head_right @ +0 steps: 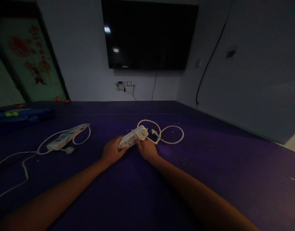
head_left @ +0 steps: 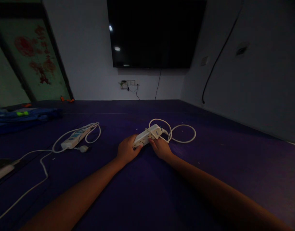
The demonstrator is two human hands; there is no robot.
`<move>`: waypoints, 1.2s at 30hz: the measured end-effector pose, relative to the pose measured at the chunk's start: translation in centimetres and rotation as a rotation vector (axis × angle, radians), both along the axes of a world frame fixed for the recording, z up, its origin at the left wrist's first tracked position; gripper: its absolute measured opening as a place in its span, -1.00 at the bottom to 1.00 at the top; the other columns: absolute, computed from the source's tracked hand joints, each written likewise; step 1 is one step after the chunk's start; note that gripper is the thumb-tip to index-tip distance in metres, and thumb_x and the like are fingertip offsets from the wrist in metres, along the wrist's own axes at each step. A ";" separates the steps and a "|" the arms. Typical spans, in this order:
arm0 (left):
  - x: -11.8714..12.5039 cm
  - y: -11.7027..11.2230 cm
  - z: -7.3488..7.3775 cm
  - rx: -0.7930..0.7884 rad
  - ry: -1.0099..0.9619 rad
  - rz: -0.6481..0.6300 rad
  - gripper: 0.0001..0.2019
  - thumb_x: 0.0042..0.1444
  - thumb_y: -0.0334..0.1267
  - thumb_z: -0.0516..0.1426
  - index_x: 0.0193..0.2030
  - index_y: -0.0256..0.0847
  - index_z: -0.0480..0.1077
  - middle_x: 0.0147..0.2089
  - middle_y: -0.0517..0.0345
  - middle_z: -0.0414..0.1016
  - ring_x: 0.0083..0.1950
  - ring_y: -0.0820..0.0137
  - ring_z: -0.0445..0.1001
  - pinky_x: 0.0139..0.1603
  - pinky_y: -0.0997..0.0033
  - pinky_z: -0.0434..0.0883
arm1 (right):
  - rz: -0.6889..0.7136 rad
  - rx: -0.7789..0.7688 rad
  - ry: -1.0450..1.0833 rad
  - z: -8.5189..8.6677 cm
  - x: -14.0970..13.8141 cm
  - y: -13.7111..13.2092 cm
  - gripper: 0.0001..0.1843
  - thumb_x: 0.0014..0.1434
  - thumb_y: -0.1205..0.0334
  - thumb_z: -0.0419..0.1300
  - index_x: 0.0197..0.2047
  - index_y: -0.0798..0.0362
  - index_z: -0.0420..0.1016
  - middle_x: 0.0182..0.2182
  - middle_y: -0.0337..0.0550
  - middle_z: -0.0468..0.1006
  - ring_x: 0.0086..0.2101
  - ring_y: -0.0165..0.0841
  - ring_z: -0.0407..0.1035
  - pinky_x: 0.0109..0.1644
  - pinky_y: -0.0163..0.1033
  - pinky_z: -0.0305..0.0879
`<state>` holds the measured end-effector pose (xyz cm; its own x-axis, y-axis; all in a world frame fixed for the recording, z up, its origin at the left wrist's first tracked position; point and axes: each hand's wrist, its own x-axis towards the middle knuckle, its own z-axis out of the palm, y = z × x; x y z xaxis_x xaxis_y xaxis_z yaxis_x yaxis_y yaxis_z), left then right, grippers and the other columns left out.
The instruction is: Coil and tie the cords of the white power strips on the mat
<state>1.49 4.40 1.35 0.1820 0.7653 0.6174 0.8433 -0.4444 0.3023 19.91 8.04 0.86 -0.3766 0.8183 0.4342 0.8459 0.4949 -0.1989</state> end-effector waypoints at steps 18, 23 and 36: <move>-0.1 0.1 0.0 -0.004 0.025 0.014 -0.62 0.03 -0.07 0.08 -0.02 -0.14 0.25 -0.08 0.08 0.46 -0.13 0.27 0.44 -0.14 0.29 0.38 | -0.005 -0.010 -0.020 0.1 -0.1 0.0 -0.54 0.30 0.12 -0.26 -0.16 0.13 0.42 -0.22 -0.02 0.51 -0.18 -0.30 0.38 -0.15 -0.33 0.20; -0.1 0.0 0.1 0.001 0.028 0.007 -0.63 0.04 -0.07 0.07 -0.02 -0.12 0.25 -0.10 0.11 0.47 -0.16 0.28 0.45 -0.14 0.30 0.39 | 0.009 0.003 -0.002 -0.2 -0.1 0.1 -0.53 0.30 0.11 -0.26 -0.14 0.14 0.41 -0.22 0.00 0.51 -0.17 -0.29 0.38 -0.14 -0.32 0.21; 0.0 -0.1 0.2 0.016 0.026 0.009 -0.61 0.03 -0.08 0.08 0.00 -0.13 0.24 -0.09 0.10 0.46 -0.12 0.29 0.44 -0.12 0.31 0.38 | 0.014 0.009 -0.015 0.3 -0.1 -0.3 -0.53 0.29 0.14 -0.26 -0.12 0.15 0.42 -0.19 0.01 0.50 -0.14 -0.28 0.36 -0.11 -0.31 0.20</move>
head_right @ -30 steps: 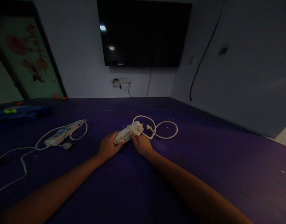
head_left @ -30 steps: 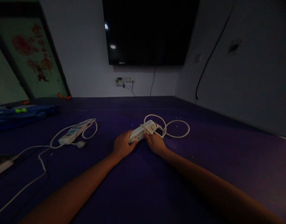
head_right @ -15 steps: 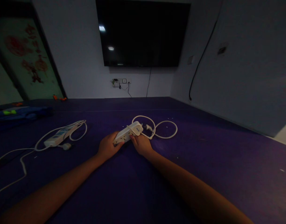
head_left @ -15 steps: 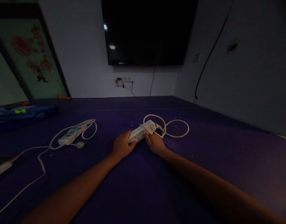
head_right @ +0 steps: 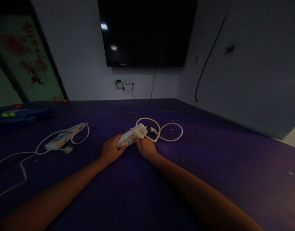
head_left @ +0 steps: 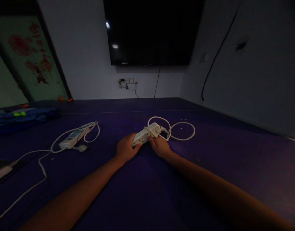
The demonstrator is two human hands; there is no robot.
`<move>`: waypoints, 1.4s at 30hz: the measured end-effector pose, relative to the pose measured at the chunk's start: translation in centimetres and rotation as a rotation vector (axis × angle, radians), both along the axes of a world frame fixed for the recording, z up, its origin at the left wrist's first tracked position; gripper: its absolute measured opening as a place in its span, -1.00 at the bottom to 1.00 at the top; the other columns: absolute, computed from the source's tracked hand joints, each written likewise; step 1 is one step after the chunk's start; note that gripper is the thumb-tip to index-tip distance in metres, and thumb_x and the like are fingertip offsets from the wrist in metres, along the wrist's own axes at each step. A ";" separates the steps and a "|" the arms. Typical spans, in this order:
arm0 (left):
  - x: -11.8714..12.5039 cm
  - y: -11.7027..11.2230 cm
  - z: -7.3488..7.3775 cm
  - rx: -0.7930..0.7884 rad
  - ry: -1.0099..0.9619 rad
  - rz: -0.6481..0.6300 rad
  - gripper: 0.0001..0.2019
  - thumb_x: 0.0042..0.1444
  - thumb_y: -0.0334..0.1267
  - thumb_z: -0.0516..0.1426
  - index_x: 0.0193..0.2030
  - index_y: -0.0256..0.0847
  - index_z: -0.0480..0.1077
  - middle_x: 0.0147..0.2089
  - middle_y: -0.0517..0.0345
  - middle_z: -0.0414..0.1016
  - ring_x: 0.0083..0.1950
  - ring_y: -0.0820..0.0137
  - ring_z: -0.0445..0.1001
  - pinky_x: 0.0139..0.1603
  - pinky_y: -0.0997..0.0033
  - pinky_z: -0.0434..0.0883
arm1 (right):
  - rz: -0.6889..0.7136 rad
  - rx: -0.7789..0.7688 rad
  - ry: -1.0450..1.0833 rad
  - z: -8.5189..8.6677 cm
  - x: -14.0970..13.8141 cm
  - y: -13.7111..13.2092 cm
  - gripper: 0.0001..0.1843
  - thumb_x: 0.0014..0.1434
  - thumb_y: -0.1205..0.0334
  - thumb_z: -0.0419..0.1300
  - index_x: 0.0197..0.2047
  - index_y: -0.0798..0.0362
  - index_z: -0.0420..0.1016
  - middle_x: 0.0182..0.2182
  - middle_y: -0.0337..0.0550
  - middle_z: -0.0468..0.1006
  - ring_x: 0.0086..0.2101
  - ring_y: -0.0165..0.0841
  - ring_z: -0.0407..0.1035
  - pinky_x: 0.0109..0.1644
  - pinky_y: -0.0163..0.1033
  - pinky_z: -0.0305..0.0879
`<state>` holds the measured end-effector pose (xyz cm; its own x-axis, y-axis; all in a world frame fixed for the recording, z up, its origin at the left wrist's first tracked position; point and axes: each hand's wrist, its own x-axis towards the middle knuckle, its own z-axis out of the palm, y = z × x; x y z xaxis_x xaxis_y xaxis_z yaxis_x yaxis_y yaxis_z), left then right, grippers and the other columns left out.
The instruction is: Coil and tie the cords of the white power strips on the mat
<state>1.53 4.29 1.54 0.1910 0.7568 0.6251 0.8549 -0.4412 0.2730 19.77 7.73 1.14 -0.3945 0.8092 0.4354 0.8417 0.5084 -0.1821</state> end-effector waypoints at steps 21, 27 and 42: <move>-0.1 0.1 0.0 0.006 0.011 -0.004 -0.62 0.02 -0.09 0.09 -0.01 -0.13 0.25 -0.13 0.10 0.47 -0.16 0.30 0.45 -0.15 0.31 0.38 | -0.004 -0.028 0.006 -0.2 -0.1 0.2 -0.50 0.30 0.11 -0.28 -0.18 0.14 0.43 -0.22 0.01 0.51 -0.18 -0.28 0.38 -0.14 -0.31 0.20; -0.1 0.1 0.0 0.002 0.006 0.004 -0.64 0.02 -0.09 0.09 -0.03 -0.13 0.27 -0.13 0.10 0.47 -0.17 0.29 0.45 -0.17 0.30 0.39 | -0.007 -0.012 0.015 -0.4 0.0 0.4 -0.52 0.30 0.11 -0.27 -0.15 0.12 0.42 -0.22 -0.01 0.51 -0.18 -0.29 0.38 -0.14 -0.31 0.20; 0.0 0.0 0.0 -0.021 -0.019 -0.011 -0.61 0.03 -0.09 0.08 0.01 -0.12 0.24 -0.09 0.10 0.46 -0.13 0.28 0.44 -0.12 0.30 0.38 | -0.019 -0.006 0.027 -0.1 0.1 0.2 -0.56 0.29 0.12 -0.22 -0.13 0.11 0.42 -0.23 -0.03 0.52 -0.18 -0.30 0.39 -0.16 -0.34 0.22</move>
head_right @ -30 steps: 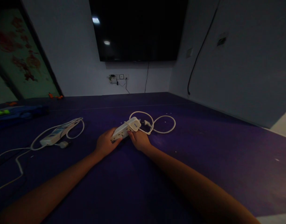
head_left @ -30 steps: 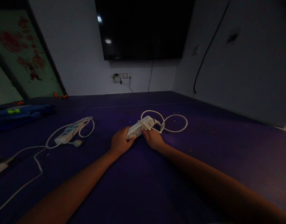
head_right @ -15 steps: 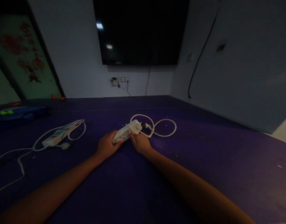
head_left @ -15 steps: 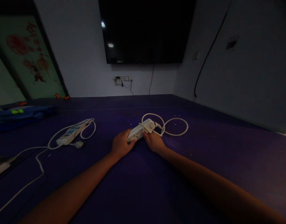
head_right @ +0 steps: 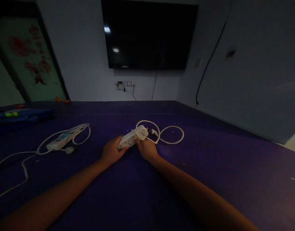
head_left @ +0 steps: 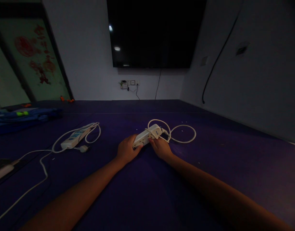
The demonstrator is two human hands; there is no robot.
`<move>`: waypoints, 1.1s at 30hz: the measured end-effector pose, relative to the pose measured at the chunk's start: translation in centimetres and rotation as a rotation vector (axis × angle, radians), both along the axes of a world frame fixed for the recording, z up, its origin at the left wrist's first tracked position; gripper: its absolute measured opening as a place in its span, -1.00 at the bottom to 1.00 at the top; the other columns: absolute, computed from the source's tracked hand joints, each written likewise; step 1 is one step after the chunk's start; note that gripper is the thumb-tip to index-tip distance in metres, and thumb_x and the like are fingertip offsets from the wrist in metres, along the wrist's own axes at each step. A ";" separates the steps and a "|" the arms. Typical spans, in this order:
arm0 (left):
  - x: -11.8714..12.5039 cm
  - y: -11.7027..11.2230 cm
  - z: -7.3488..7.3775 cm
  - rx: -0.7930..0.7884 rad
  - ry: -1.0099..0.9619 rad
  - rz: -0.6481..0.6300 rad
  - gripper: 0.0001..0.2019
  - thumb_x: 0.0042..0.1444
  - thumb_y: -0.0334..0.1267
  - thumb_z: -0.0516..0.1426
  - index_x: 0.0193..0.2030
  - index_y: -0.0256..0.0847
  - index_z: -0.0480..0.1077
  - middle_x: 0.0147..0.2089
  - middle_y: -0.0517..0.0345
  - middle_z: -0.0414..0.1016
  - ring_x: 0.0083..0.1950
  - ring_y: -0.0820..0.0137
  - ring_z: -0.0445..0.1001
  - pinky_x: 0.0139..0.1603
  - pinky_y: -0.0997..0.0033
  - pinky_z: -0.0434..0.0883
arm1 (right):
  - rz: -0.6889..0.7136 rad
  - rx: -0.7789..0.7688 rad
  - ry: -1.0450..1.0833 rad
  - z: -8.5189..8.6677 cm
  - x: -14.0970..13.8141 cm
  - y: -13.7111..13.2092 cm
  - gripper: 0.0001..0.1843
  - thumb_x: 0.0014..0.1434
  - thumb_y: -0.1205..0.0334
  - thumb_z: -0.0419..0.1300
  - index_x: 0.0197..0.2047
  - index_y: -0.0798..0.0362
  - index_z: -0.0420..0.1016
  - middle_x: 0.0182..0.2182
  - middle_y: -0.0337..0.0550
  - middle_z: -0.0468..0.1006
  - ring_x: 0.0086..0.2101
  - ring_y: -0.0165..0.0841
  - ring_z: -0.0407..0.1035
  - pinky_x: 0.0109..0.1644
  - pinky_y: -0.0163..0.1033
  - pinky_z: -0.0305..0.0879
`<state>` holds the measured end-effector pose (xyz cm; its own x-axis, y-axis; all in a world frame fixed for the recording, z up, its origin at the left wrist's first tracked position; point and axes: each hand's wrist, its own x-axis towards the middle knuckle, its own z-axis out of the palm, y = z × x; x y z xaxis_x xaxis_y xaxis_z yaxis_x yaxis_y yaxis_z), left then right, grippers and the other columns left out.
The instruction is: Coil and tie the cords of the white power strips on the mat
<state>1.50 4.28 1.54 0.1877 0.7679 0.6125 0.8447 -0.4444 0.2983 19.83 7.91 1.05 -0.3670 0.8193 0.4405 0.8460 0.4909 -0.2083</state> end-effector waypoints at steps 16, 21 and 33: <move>0.0 0.1 -0.1 0.007 0.006 0.012 -0.60 0.04 -0.09 0.07 0.03 -0.13 0.23 -0.10 0.09 0.46 -0.13 0.29 0.44 -0.13 0.31 0.37 | 0.016 0.029 0.016 -0.3 0.1 0.2 -0.55 0.29 0.12 -0.23 -0.14 0.12 0.42 -0.19 0.00 0.50 -0.16 -0.29 0.37 -0.13 -0.32 0.21; 0.0 0.0 -0.1 -0.001 -0.001 0.004 -0.61 0.03 -0.10 0.08 0.01 -0.12 0.25 -0.10 0.10 0.46 -0.13 0.29 0.44 -0.13 0.31 0.37 | 0.002 -0.003 -0.013 -0.1 0.0 0.1 -0.56 0.29 0.12 -0.22 -0.15 0.12 0.42 -0.21 -0.01 0.51 -0.17 -0.29 0.38 -0.14 -0.32 0.21; 0.0 0.1 -0.1 0.016 0.001 0.003 -0.62 0.03 -0.09 0.08 0.00 -0.13 0.26 -0.11 0.09 0.46 -0.14 0.29 0.43 -0.14 0.30 0.38 | -0.007 -0.009 -0.014 0.1 0.0 0.0 -0.55 0.29 0.13 -0.22 -0.16 0.12 0.44 -0.22 -0.01 0.51 -0.17 -0.29 0.38 -0.16 -0.32 0.21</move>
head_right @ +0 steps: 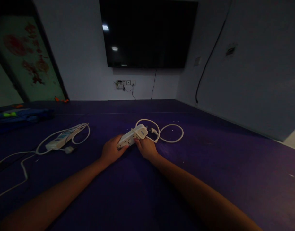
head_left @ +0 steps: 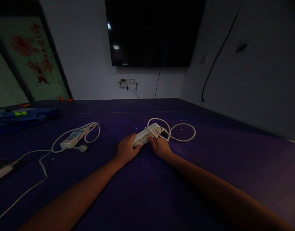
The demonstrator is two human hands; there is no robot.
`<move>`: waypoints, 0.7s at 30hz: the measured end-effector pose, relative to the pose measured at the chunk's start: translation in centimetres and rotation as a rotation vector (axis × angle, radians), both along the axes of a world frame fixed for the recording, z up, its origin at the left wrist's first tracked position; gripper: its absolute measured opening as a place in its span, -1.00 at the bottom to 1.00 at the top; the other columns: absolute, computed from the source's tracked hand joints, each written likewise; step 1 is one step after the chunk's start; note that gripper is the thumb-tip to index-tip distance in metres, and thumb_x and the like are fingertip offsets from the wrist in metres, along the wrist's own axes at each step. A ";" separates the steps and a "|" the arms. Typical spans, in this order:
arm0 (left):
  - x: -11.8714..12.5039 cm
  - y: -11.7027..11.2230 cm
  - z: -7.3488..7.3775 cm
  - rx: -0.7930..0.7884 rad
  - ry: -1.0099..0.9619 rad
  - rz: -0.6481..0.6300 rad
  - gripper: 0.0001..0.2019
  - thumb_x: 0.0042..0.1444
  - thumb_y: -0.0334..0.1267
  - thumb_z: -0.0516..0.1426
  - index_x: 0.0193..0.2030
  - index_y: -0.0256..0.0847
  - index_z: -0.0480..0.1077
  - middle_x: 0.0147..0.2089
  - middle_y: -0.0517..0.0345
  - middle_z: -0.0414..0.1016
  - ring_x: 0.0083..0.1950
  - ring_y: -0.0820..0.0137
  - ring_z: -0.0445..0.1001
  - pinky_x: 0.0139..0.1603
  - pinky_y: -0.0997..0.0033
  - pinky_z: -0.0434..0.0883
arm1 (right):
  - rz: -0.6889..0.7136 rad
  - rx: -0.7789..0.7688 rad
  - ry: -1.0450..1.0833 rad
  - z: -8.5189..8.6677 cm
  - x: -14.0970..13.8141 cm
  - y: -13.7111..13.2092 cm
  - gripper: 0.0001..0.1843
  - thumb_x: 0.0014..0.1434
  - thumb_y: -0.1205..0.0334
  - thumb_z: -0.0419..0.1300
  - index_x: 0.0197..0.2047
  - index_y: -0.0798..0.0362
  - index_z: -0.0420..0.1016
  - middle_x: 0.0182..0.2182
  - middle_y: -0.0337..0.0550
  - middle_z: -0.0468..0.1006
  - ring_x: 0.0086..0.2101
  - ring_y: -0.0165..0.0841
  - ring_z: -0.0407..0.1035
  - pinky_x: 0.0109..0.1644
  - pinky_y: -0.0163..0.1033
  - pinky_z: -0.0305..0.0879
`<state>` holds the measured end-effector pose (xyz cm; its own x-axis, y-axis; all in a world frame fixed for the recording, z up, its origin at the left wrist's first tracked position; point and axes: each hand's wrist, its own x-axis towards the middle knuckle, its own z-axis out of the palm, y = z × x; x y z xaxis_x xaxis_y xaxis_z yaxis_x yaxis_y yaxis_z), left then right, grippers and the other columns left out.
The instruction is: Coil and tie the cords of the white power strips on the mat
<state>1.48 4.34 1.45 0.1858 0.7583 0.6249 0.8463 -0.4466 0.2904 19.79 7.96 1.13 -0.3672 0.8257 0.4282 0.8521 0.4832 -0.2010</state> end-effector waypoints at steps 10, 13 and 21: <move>0.1 0.1 -0.1 -0.013 0.008 0.012 -0.61 0.02 -0.09 0.08 -0.01 -0.15 0.25 -0.09 0.08 0.45 -0.12 0.28 0.43 -0.12 0.30 0.37 | 0.011 0.000 0.000 0.1 0.0 -0.1 -0.55 0.29 0.14 -0.23 -0.10 0.13 0.42 -0.19 0.01 0.51 -0.15 -0.28 0.37 -0.14 -0.31 0.21; 0.1 0.1 -0.1 -0.015 0.004 0.012 -0.62 0.02 -0.10 0.08 -0.01 -0.13 0.25 -0.09 0.09 0.45 -0.12 0.29 0.43 -0.13 0.31 0.37 | 0.010 -0.009 -0.007 0.0 0.0 0.0 -0.54 0.29 0.12 -0.23 -0.13 0.13 0.43 -0.22 0.00 0.52 -0.17 -0.28 0.38 -0.15 -0.31 0.22; 0.1 -0.1 0.1 -0.019 0.012 0.010 -0.65 0.03 -0.09 0.07 -0.04 -0.11 0.26 -0.10 0.12 0.46 -0.14 0.30 0.44 -0.16 0.32 0.38 | 0.008 0.000 -0.015 -0.1 0.0 0.0 -0.53 0.30 0.12 -0.25 -0.16 0.13 0.43 -0.26 -0.02 0.52 -0.21 -0.31 0.40 -0.17 -0.33 0.21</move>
